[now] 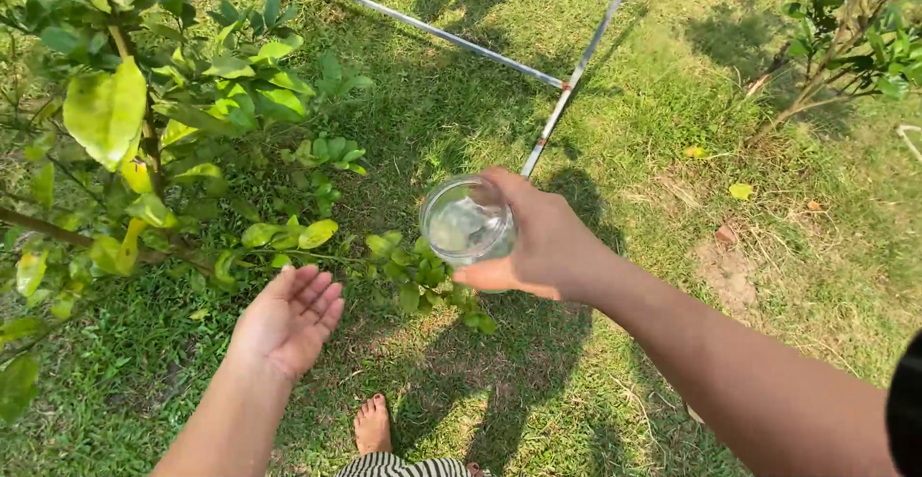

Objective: The person waters a small citrus tree in a backyard using a glass jar filled with water. They repeatedly pour water onto the leaves and soil, refilling the jar from a nearby bucket as needed.

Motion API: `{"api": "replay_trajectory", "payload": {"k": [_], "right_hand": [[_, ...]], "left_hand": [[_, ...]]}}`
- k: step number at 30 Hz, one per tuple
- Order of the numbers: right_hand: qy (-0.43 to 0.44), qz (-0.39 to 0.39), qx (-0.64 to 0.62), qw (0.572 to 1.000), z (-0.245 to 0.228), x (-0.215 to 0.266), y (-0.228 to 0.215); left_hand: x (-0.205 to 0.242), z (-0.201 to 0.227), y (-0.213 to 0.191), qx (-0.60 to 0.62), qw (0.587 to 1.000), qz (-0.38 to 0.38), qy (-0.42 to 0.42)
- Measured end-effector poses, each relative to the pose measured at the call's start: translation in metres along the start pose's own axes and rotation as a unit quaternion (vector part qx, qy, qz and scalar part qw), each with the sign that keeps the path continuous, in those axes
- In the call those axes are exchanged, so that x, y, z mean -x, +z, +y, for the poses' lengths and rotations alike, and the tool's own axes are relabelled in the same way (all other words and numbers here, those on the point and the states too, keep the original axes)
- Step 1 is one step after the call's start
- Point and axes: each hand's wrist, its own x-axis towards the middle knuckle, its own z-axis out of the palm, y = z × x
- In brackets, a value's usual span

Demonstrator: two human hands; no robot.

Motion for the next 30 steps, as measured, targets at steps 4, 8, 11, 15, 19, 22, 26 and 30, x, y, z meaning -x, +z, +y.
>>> {"api": "replay_trajectory", "payload": {"k": [4,8,11,15,19,22,26,30], "right_hand": [[-0.167,-0.04,-0.055,0.984,-0.062,-0.05,0.01],[-0.179,-0.033,0.081,0.98,-0.12,-0.107,0.023],[-0.259,-0.01,0.096,0.961,-0.148,-0.135,0.031],[-0.307,0.01,0.113,0.945,-0.161,-0.17,0.033],[-0.261,-0.007,0.151,0.953,-0.155,-0.186,0.035],[-0.239,-0.033,0.173,0.955,-0.145,-0.186,0.043],[-0.223,-0.081,0.212,0.948,-0.128,-0.188,0.059],[-0.238,-0.098,0.212,0.943,-0.132,-0.186,0.073]], "left_hand": [[-0.06,0.045,-0.009,0.102,0.991,-0.079,0.037],[-0.135,0.096,-0.004,0.187,0.976,-0.107,0.041],[-0.164,0.129,0.011,0.245,0.959,-0.133,0.054],[-0.193,0.152,0.028,0.253,0.951,-0.167,0.059],[-0.219,0.153,0.039,0.278,0.941,-0.191,0.031],[-0.196,0.139,0.032,0.277,0.947,-0.16,0.026],[-0.195,0.113,0.02,0.249,0.963,-0.098,0.001],[-0.235,0.093,-0.004,0.261,0.963,-0.072,-0.001]]}}
